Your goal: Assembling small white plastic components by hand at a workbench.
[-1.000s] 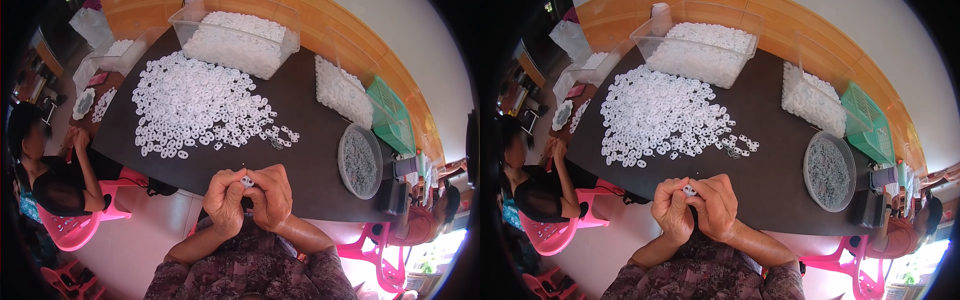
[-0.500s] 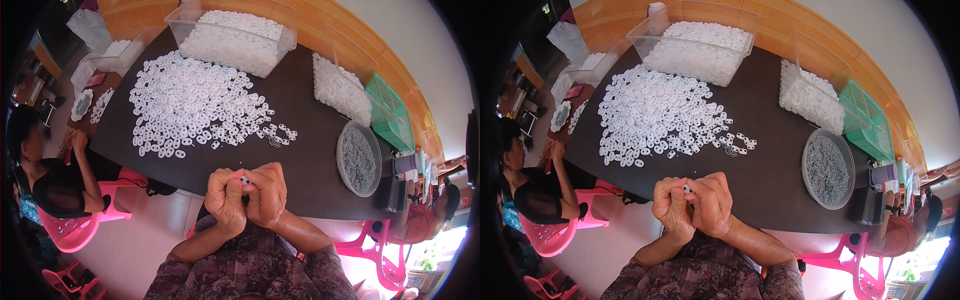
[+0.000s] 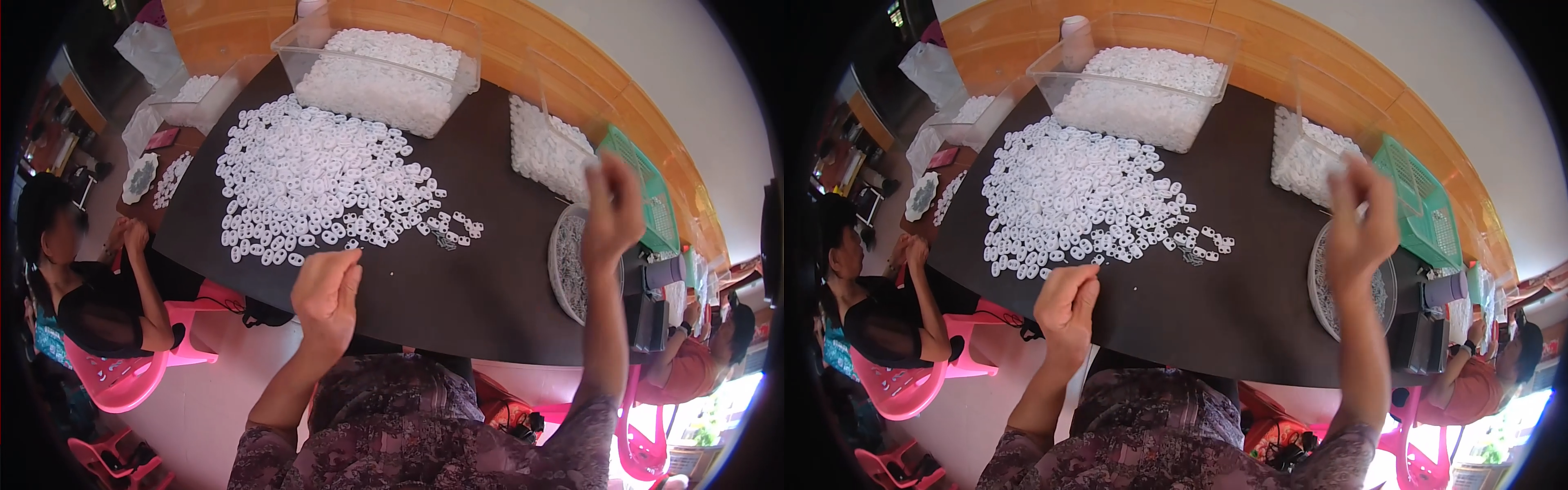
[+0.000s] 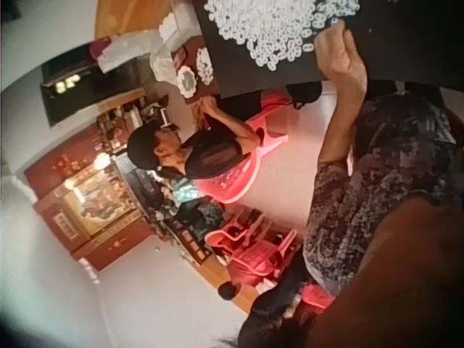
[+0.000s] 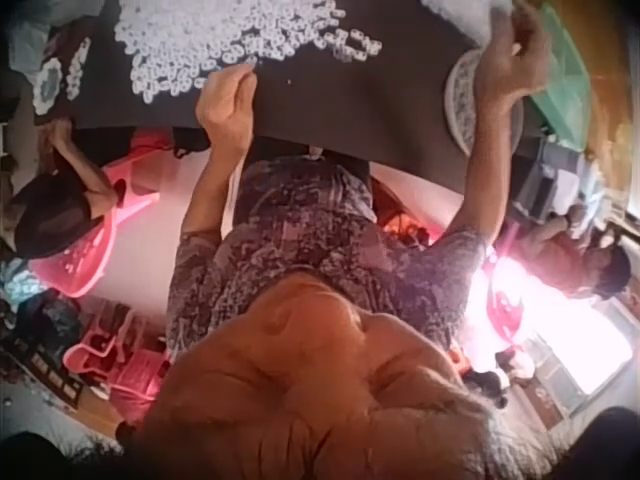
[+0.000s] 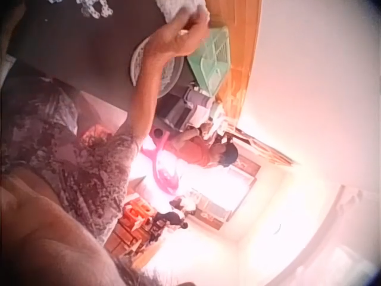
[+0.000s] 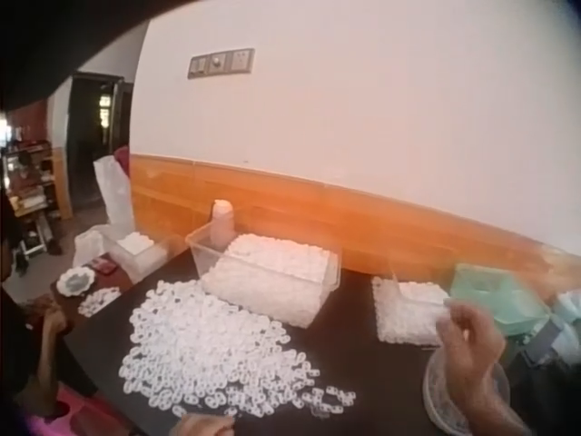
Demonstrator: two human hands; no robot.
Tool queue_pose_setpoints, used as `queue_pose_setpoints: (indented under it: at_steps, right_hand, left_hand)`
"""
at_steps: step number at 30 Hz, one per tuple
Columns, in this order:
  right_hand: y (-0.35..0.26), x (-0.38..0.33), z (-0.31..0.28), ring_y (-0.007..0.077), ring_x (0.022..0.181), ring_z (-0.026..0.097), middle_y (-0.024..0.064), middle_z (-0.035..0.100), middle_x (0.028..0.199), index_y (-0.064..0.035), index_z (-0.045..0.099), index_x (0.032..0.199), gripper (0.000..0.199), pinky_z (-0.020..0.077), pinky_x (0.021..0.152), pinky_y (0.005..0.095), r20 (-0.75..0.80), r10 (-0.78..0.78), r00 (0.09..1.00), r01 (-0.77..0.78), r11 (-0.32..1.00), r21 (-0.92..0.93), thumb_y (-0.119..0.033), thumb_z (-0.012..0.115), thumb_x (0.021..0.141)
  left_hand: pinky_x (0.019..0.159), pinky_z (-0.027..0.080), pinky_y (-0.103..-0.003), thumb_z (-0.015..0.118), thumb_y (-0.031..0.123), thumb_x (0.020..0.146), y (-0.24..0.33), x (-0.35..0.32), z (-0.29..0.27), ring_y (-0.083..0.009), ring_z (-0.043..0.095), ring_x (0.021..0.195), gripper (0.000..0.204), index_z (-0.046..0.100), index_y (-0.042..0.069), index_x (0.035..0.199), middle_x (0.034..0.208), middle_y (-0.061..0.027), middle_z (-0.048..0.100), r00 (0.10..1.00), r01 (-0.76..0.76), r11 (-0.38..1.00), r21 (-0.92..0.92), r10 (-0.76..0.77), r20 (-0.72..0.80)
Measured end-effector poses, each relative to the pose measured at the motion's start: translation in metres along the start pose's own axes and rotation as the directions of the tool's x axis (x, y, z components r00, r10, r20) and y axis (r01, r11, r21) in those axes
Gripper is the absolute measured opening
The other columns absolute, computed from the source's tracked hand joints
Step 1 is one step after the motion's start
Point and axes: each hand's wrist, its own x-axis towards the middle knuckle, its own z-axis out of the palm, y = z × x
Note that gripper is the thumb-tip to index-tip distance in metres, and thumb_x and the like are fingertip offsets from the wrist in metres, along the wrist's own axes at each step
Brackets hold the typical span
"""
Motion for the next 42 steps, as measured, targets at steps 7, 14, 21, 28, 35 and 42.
queue_pose_setpoints:
  at_steps: [7, 14, 21, 28, 35, 42]
  right_hand:
    - [0.127, 0.092, -0.010, 0.0272, 0.081, 0.063, 0.0108, 0.067, 0.083, -0.0077, 0.070, 0.096, 0.016, 0.0484, 0.072, 0.0381, 0.079, -0.167, 0.983, 0.184, 0.859, -0.478, -0.012, 0.064, 0.082]
    - [0.080, 0.056, 0.009, 0.0330, 0.074, 0.058, 0.0138, 0.062, 0.077, -0.0056, 0.069, 0.088, 0.014, 0.0456, 0.071, 0.0424, 0.161, -0.367, 0.916, 0.400, 0.820, -0.409, -0.003, 0.063, 0.076]
    - [-0.006, -0.085, 0.050, 0.0283, 0.070, 0.053, 0.0076, 0.057, 0.072, -0.0054, 0.064, 0.076, 0.011, 0.0446, 0.063, 0.0375, 0.549, -0.294, 0.782, 0.207, 0.954, 0.217, 0.000, 0.070, 0.068]
    - [-0.018, -0.104, 0.069, 0.0273, 0.072, 0.050, 0.0086, 0.051, 0.072, -0.0042, 0.060, 0.073, 0.013, 0.0437, 0.061, 0.0381, 0.608, -0.309, 0.731, 0.292, 0.947, 0.130, -0.001, 0.071, 0.067]
    - [-0.030, -0.098, 0.073, 0.0280, 0.073, 0.049, 0.0092, 0.050, 0.074, -0.0044, 0.057, 0.071, 0.013, 0.0429, 0.061, 0.0389, 0.642, -0.296, 0.708, 0.300, 0.948, 0.107, 0.000, 0.069, 0.068]
    - [-0.031, -0.097, 0.082, 0.0278, 0.073, 0.049, 0.0097, 0.050, 0.073, -0.0043, 0.056, 0.073, 0.013, 0.0426, 0.062, 0.0383, 0.674, -0.345, 0.653, 0.385, 0.918, 0.097, -0.001, 0.068, 0.069]
  left_hand:
    - [0.058, 0.044, -0.035, 0.070, -0.002, 0.070, -0.005, 0.013, 0.012, -0.0249, 0.053, 0.073, 0.024, 0.064, 0.004, 0.092, 0.079, -0.0068, 0.053, 0.973, -0.230, 0.875, 0.425, 0.202, 0.111]
    - [0.057, 0.043, -0.035, 0.068, -0.003, 0.067, -0.009, 0.009, 0.014, -0.0251, 0.052, 0.074, 0.024, 0.066, 0.004, 0.091, 0.080, -0.0074, 0.051, 0.962, -0.251, 0.865, 0.434, 0.174, 0.211]
    - [0.058, 0.045, -0.035, 0.065, -0.007, 0.063, -0.004, 0.009, 0.022, -0.0252, 0.053, 0.075, 0.037, 0.067, 0.003, 0.098, 0.081, -0.0071, 0.053, 0.957, -0.263, 0.901, 0.345, 0.199, 0.210]
    - [0.058, 0.045, -0.034, 0.070, -0.008, 0.068, -0.002, 0.004, 0.016, -0.0249, 0.054, 0.071, 0.030, 0.065, 0.000, 0.097, 0.080, -0.0079, 0.056, 0.972, -0.232, 0.933, 0.274, 0.210, 0.107]
    - [0.057, 0.045, -0.034, 0.071, -0.007, 0.068, -0.004, 0.002, 0.007, -0.0251, 0.054, 0.070, 0.030, 0.064, 0.000, 0.097, 0.081, -0.0081, 0.057, 0.978, -0.206, 0.947, 0.247, 0.194, 0.073]
    - [0.058, 0.046, -0.035, 0.070, -0.007, 0.068, -0.004, 0.001, 0.008, -0.0251, 0.055, 0.070, 0.029, 0.064, 0.000, 0.096, 0.081, -0.0082, 0.057, 0.980, -0.196, 0.958, 0.209, 0.186, 0.065]
